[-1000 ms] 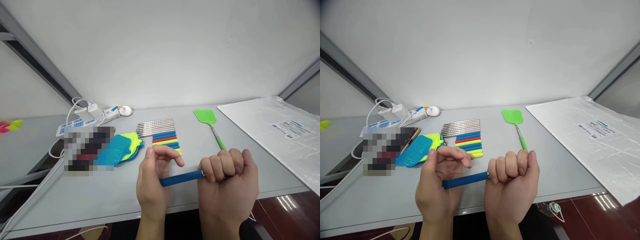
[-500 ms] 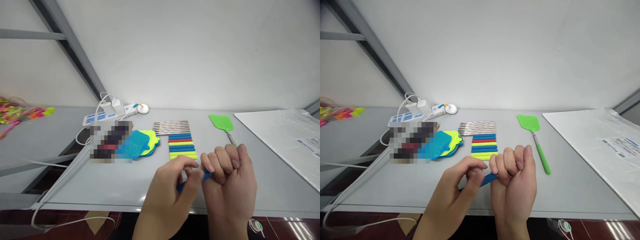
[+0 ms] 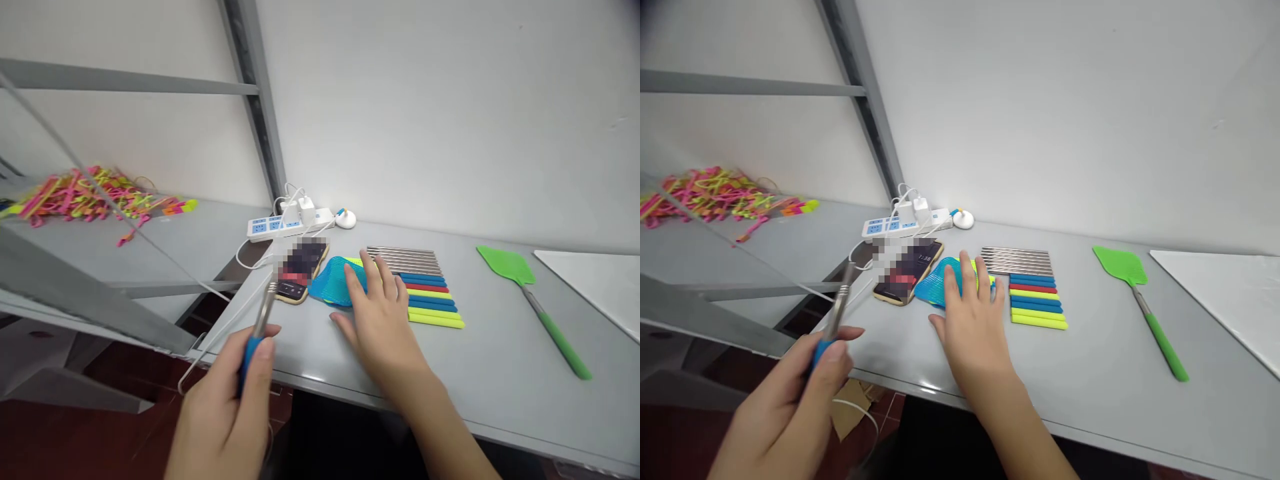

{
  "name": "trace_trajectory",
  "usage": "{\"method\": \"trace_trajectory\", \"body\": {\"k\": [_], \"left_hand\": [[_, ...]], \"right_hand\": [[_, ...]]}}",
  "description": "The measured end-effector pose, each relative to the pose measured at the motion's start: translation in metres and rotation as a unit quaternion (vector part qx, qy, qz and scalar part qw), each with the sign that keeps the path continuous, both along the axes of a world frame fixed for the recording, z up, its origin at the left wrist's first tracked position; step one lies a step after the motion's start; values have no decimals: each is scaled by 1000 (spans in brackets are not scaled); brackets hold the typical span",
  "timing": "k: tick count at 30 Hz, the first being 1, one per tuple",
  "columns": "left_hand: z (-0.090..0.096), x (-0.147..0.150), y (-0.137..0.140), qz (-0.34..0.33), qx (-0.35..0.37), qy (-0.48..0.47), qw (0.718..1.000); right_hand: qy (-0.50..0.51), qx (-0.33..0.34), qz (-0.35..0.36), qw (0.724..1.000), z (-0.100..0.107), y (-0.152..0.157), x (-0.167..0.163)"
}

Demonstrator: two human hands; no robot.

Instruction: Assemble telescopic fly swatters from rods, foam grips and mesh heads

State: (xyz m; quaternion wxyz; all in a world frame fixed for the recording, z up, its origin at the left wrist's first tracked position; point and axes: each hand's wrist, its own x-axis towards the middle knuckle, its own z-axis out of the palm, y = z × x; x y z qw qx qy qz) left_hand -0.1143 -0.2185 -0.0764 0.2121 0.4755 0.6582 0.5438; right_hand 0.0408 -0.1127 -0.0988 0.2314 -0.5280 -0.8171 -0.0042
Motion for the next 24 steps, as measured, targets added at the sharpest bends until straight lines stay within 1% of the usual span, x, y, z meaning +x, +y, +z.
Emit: {"method": "trace_trajectory", "body": {"k": [2,3,5,7,9,11,14,17,19,22,24], "left_hand": [[-5,-7,1,-34,-57,91,994],[-6,-8,2,-52,-79,116,989],[-7,-7,4,-78,-97,141,982],[-7,-4,6,-89,-92,150,980],[-6,-1,7,-84,-72,162,981],[-4,1,8,-74,-51,167,982],[-3,4,11,-73,-33,153,985],[-3,8,16,-94,-34,127,987],[-4,10,19,-96,-29,110,989],[-6,14,24,-83,-8,90,992],[-6,19,27,-99,-9,91,991]], "right_hand": [[-81,6,7,997,-1,6,-8],[-108,6,15,994,-2,7,-10],[-144,-3,31,989,-2,10,-12],[-158,-12,33,987,-3,11,-11],[-161,-10,30,986,-6,13,-10],[-162,1,36,986,-9,15,-9],[-158,28,68,985,-11,18,-6],[-127,66,105,984,-7,19,3],[-83,105,117,984,1,18,13],[30,191,106,975,14,16,35],[139,256,68,954,19,13,54]]}}
